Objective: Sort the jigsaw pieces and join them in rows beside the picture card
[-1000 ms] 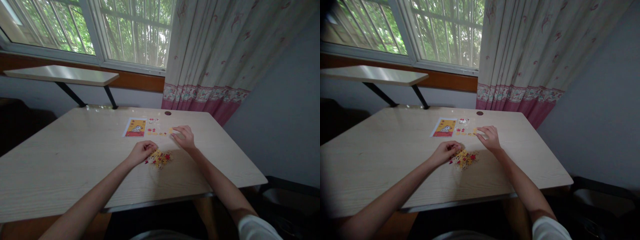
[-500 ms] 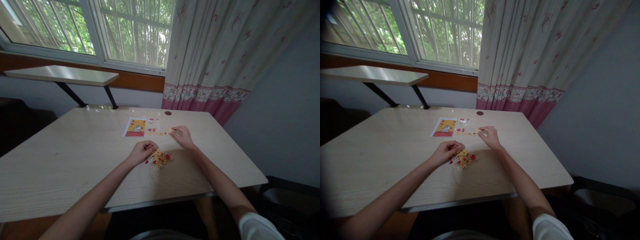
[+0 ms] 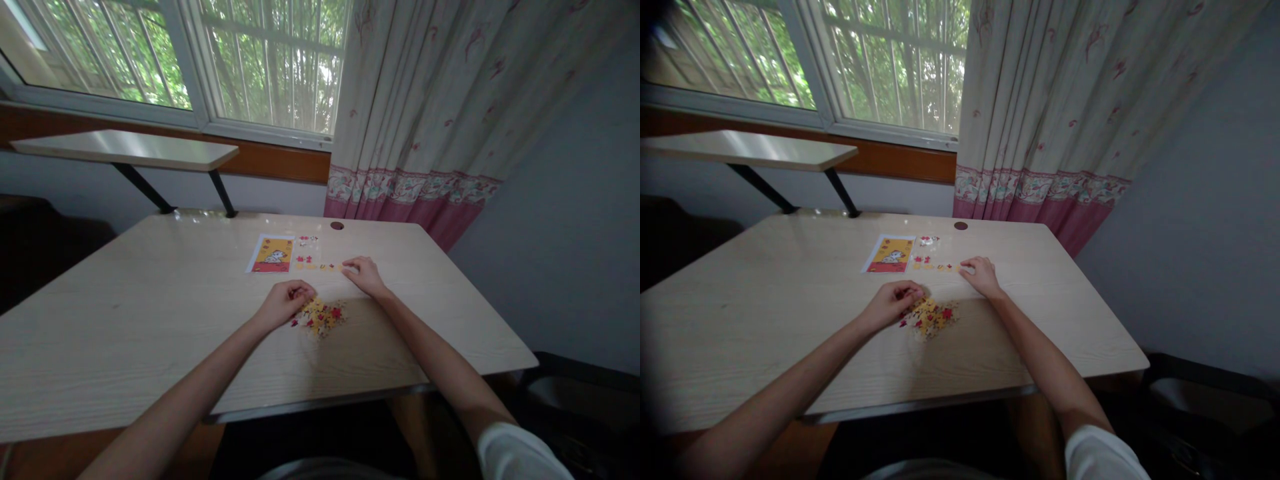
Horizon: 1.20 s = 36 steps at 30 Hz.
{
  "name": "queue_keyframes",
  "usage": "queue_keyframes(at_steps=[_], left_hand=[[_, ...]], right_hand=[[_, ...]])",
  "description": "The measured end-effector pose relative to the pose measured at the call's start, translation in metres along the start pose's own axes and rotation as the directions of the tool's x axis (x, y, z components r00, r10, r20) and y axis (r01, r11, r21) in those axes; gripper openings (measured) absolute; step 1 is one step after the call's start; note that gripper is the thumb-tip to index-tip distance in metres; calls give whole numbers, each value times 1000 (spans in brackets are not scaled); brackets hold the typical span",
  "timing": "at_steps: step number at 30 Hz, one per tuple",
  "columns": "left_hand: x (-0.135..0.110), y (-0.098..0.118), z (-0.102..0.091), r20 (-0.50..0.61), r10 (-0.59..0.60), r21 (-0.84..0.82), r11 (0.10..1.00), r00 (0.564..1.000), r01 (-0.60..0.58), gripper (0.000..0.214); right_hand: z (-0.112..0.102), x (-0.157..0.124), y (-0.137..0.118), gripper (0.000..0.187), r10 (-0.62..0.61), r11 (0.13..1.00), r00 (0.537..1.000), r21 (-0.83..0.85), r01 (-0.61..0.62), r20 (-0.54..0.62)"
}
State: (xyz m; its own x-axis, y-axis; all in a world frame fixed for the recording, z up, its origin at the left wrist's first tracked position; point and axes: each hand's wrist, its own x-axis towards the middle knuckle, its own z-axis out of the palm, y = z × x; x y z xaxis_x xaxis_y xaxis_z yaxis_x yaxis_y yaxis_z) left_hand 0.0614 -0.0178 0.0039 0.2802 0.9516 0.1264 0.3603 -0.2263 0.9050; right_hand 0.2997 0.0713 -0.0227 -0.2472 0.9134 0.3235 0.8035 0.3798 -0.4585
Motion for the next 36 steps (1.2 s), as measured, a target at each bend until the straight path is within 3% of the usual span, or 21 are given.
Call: queue_keyframes(at_steps=[7, 17, 23, 26, 28, 31, 36], left_hand=[[0, 2, 0, -12, 2, 41, 999, 1000, -1, 25], [0, 0, 0, -1, -12, 20, 1000, 1000, 12, 26], [0, -2, -1, -6, -4, 17, 1000, 1000, 4, 26], [0, -3, -2, -17, -4, 26, 1000, 1000, 5, 26], [0, -3, -3, -27, 4, 33, 999, 1000, -3, 25], [0, -3, -3, -34, 18, 39, 999, 999, -16, 25], [0, 0, -2, -36, -11, 12, 1000, 999, 12, 23]], right_hand=[[5, 2, -5, 16, -114, 993, 993, -22, 114, -20], [10, 4, -5, 15, -136, 991, 990, -18, 135, -38], [-1, 1, -12, 15, -192, 981, 981, 19, 193, -37], [-15, -5, -18, 14, -345, 935, 936, 106, 337, 67], [-23, -12, -21, 14, -459, 885, 866, 189, 426, 199], [-30, -22, -22, 19, -516, 855, 790, 263, 447, 332], [-33, -27, -22, 11, -500, 861, 785, 305, 406, 366]])
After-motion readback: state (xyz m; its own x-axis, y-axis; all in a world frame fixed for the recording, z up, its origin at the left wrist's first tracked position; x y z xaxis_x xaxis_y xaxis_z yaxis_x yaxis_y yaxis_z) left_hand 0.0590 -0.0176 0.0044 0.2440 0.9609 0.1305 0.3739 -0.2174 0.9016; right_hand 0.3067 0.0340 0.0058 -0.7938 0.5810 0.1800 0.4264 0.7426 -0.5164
